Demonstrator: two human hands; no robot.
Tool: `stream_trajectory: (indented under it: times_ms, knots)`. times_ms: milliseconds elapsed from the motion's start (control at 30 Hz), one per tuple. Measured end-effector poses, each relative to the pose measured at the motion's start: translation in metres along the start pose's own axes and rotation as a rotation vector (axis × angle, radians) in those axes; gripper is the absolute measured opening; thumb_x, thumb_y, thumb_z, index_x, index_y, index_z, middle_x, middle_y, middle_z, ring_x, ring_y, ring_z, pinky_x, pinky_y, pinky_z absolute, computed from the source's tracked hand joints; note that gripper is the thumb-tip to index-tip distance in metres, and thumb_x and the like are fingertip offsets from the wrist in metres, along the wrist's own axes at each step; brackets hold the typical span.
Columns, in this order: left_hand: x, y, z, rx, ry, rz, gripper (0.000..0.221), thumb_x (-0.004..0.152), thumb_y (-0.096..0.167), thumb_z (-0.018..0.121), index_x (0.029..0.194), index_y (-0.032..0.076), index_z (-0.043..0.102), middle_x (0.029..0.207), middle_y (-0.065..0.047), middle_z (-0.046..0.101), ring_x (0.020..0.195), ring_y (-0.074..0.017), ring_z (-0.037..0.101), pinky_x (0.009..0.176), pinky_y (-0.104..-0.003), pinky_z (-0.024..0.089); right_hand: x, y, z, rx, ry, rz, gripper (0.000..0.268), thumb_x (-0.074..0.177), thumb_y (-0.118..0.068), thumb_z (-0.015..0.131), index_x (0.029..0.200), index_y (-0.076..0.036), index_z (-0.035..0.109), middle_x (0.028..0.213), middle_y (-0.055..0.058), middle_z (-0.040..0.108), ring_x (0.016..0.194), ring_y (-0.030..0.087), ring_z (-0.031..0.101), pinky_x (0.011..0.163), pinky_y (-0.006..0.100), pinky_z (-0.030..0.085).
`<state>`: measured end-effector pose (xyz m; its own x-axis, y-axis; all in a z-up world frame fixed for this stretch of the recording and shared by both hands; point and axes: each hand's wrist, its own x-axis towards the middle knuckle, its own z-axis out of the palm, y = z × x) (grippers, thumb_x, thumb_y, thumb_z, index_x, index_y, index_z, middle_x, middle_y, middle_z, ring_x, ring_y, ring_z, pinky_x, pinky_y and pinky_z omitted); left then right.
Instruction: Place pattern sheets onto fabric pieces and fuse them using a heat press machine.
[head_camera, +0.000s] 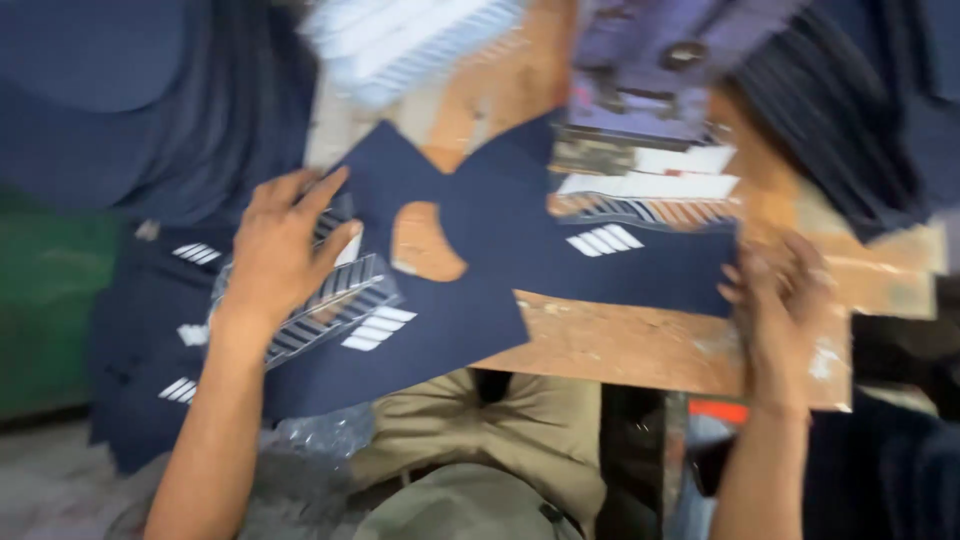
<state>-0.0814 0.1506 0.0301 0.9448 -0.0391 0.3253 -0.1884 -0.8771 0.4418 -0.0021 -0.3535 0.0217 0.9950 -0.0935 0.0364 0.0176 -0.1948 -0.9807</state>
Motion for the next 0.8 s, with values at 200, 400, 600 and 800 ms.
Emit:
stream_trajectory:
  times_ms: [200, 400, 600, 800]
  knots:
    - [-0.051, 0.003, -0.023, 0.061, -0.047, -0.287, 0.051, 0.076, 0.034, 0.088, 0.120, 0.014, 0.073, 0.115, -0.016, 0.063, 0.105, -0.0393, 0.056, 0.090, -0.048, 0.047, -0.050, -0.005, 0.035, -0.446, -0.047, -0.239, 0.021, 0.109, -0.007, 0.071, 0.128, 0.000, 0.068, 0.097, 0.007, 0.071, 0.077, 0.010, 0.063, 0.069, 0.024, 0.051]
    - [-0.042, -0.019, -0.021, -0.291, -0.130, -0.308, 0.041, 0.075, 0.024, 0.086, 0.112, 0.012, 0.070, 0.108, -0.009, 0.066, 0.088, -0.0258, 0.061, 0.078, -0.038, 0.051, -0.076, -0.084, 0.214, -0.492, -0.537, -0.492, 0.034, 0.092, -0.015, 0.076, 0.125, -0.006, 0.071, 0.100, 0.010, 0.070, 0.078, 0.020, 0.067, 0.070, 0.032, 0.054]
    - [-0.035, -0.051, -0.018, -0.513, -0.360, -0.295, 0.031, 0.097, 0.028, 0.065, 0.124, 0.014, 0.074, 0.104, -0.011, 0.067, 0.087, -0.0231, 0.065, 0.079, -0.035, 0.051, -0.053, -0.077, 0.318, -0.456, -0.753, -0.752, 0.022, 0.090, -0.015, 0.075, 0.107, -0.003, 0.070, 0.102, 0.013, 0.063, 0.098, 0.035, 0.060, 0.087, 0.045, 0.050]
    - [-0.030, -0.034, -0.027, -0.490, -0.333, -0.366, 0.036, 0.106, 0.038, 0.056, 0.127, 0.016, 0.075, 0.113, -0.013, 0.069, 0.101, -0.0264, 0.067, 0.090, -0.036, 0.051, -0.173, -0.053, 0.236, -0.369, -1.300, -0.802, 0.016, 0.087, -0.015, 0.067, 0.102, -0.012, 0.072, 0.104, 0.008, 0.068, 0.107, 0.027, 0.066, 0.090, 0.042, 0.054]
